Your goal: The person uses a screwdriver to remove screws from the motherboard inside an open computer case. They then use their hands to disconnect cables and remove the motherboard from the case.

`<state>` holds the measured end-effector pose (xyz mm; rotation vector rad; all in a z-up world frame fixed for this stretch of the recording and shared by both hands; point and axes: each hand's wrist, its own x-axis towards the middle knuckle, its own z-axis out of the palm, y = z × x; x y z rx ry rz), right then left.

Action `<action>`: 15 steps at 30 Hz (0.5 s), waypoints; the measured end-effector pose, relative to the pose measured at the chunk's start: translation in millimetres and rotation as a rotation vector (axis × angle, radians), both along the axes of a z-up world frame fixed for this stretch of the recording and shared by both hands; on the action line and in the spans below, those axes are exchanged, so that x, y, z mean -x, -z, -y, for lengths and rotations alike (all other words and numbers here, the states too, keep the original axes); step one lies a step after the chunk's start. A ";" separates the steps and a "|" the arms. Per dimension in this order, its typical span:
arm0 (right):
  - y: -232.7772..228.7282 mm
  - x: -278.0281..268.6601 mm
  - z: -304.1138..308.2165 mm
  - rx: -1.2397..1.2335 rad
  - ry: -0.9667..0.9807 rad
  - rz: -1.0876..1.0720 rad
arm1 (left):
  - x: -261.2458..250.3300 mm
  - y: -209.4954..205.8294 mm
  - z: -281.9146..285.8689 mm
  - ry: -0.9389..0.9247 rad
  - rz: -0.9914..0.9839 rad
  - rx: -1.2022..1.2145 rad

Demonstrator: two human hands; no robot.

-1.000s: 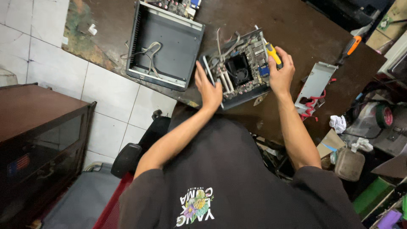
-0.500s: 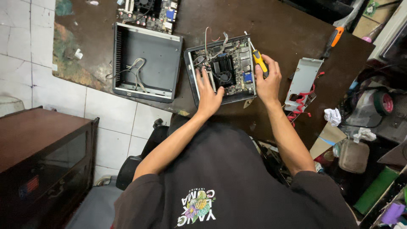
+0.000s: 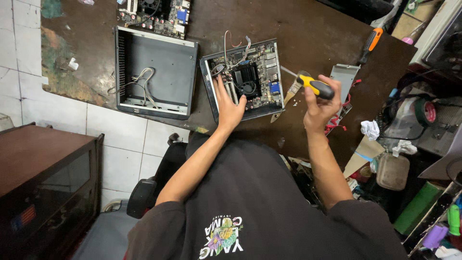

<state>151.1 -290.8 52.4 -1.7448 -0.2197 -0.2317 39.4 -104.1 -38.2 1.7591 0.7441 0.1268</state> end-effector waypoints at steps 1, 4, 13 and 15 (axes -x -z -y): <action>13.1 -1.8 3.9 0.001 0.001 -0.001 | 1.3 4.5 0.7 0.001 -0.001 0.001; 37.0 -8.5 4.7 -0.159 0.073 0.168 | -0.2 9.1 0.7 0.003 0.013 -0.008; 61.6 -24.0 -58.9 -0.299 -0.105 -0.057 | -6.4 1.7 -0.9 0.023 -0.028 -0.028; 70.6 -28.5 -70.7 -0.355 -0.118 -0.043 | -6.1 -1.1 0.0 0.000 -0.026 -0.054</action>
